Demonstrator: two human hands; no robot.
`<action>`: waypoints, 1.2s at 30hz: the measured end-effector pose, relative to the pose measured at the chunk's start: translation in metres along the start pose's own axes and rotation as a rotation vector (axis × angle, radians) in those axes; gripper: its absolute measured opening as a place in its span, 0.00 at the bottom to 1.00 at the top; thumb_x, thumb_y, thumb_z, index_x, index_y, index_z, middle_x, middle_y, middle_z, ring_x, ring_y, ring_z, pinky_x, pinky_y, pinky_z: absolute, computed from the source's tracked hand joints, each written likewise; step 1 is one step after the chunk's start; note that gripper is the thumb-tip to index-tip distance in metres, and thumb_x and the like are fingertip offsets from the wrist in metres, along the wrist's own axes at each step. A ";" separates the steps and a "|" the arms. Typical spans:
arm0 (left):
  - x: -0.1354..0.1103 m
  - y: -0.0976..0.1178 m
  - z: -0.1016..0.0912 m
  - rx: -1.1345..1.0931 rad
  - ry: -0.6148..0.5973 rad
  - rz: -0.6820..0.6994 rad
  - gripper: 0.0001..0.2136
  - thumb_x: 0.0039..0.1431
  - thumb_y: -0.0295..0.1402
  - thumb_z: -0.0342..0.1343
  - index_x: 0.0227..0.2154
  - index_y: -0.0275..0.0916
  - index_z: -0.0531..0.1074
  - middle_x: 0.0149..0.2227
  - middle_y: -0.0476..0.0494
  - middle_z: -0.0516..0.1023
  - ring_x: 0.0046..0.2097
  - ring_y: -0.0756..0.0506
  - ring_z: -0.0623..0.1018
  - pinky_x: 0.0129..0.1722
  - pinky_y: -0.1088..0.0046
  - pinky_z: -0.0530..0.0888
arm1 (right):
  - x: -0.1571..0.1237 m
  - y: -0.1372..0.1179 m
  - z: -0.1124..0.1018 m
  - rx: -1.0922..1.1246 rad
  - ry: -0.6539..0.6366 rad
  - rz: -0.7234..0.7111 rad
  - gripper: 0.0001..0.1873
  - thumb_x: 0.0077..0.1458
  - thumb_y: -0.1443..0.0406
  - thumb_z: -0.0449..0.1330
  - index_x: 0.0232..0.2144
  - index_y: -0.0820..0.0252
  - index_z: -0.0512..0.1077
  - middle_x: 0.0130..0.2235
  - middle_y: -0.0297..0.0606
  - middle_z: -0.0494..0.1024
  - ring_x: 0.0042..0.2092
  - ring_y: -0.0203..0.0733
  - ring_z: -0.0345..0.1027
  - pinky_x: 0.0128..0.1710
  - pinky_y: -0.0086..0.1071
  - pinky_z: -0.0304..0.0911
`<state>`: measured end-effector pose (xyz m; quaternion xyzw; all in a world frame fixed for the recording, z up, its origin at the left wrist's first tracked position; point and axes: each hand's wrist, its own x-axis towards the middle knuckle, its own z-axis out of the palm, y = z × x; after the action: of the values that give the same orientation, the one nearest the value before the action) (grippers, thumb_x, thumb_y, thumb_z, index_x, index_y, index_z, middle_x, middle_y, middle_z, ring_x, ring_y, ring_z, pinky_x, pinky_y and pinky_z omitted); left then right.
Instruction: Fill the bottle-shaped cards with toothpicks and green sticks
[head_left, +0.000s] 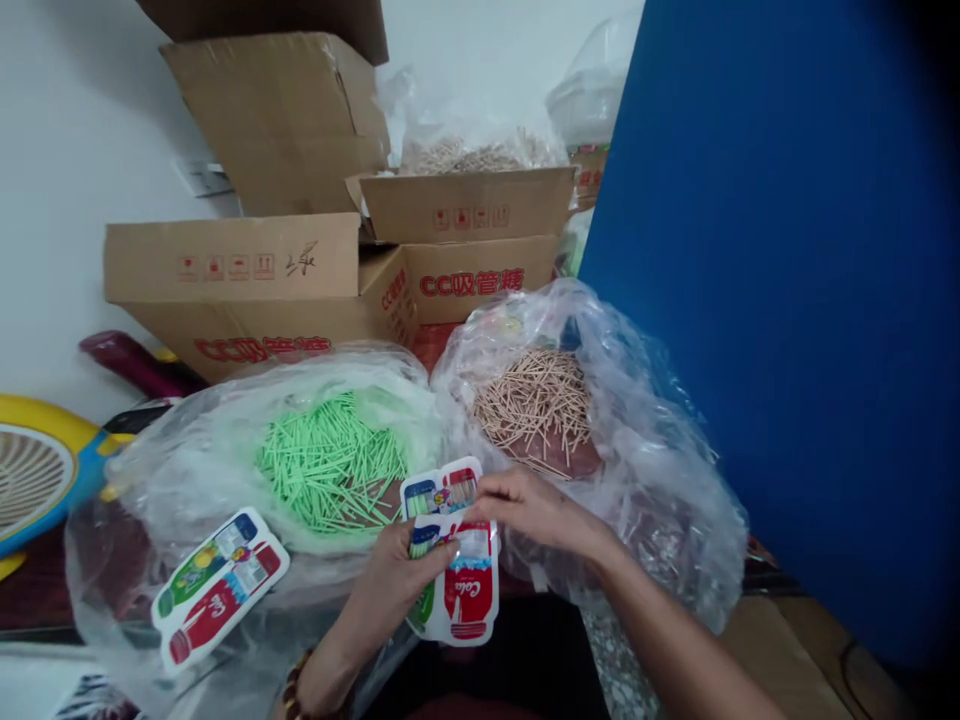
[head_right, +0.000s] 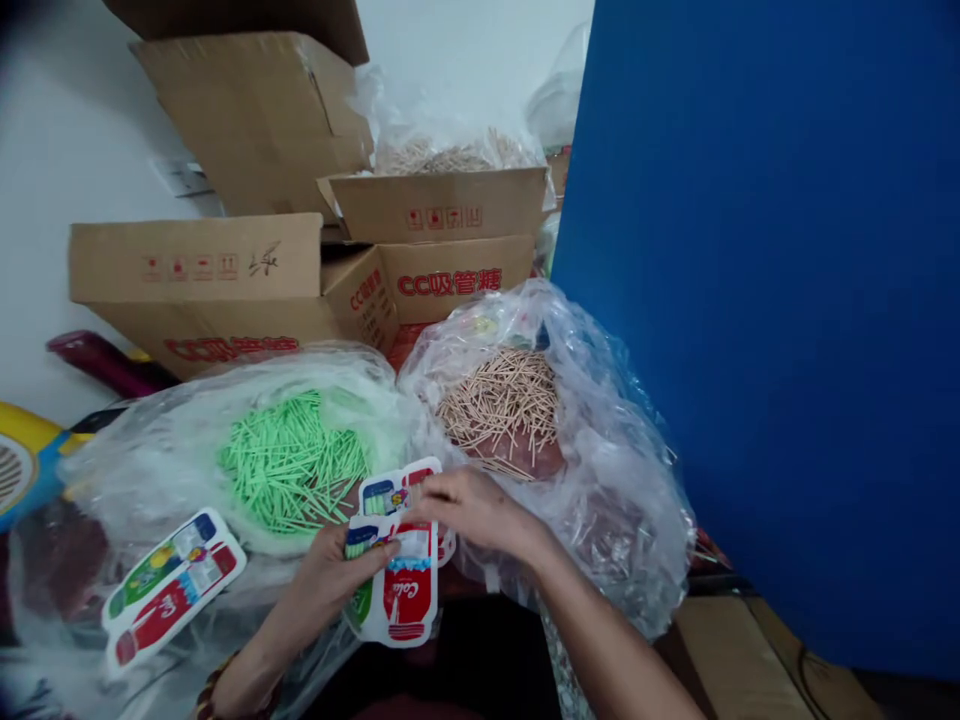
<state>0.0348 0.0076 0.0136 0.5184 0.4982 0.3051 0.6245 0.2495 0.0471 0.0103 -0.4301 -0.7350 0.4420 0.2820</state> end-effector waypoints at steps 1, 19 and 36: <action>0.001 0.001 0.002 -0.017 -0.011 -0.022 0.09 0.49 0.36 0.62 0.29 0.35 0.78 0.29 0.46 0.82 0.31 0.44 0.78 0.33 0.73 0.73 | 0.004 0.008 -0.011 -0.018 0.048 0.012 0.19 0.58 0.53 0.55 0.26 0.61 0.73 0.24 0.29 0.71 0.27 0.33 0.62 0.26 0.24 0.53; -0.003 -0.019 -0.006 -0.203 0.060 -0.097 0.13 0.45 0.39 0.67 0.29 0.33 0.79 0.28 0.43 0.83 0.28 0.44 0.79 0.29 0.74 0.74 | 0.129 0.090 -0.058 -0.860 0.196 0.740 0.17 0.57 0.61 0.58 0.45 0.66 0.73 0.50 0.53 0.73 0.52 0.54 0.67 0.51 0.47 0.61; -0.002 -0.021 -0.014 -0.249 0.082 -0.117 0.13 0.44 0.39 0.67 0.29 0.34 0.79 0.27 0.43 0.83 0.27 0.45 0.79 0.29 0.75 0.74 | 0.064 0.113 -0.070 -0.289 0.388 0.395 0.12 0.56 0.60 0.51 0.31 0.60 0.71 0.34 0.38 0.77 0.36 0.42 0.68 0.41 0.33 0.61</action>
<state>0.0183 0.0044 -0.0048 0.3941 0.5108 0.3488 0.6798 0.3181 0.1589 -0.0567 -0.6766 -0.6247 0.2889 0.2617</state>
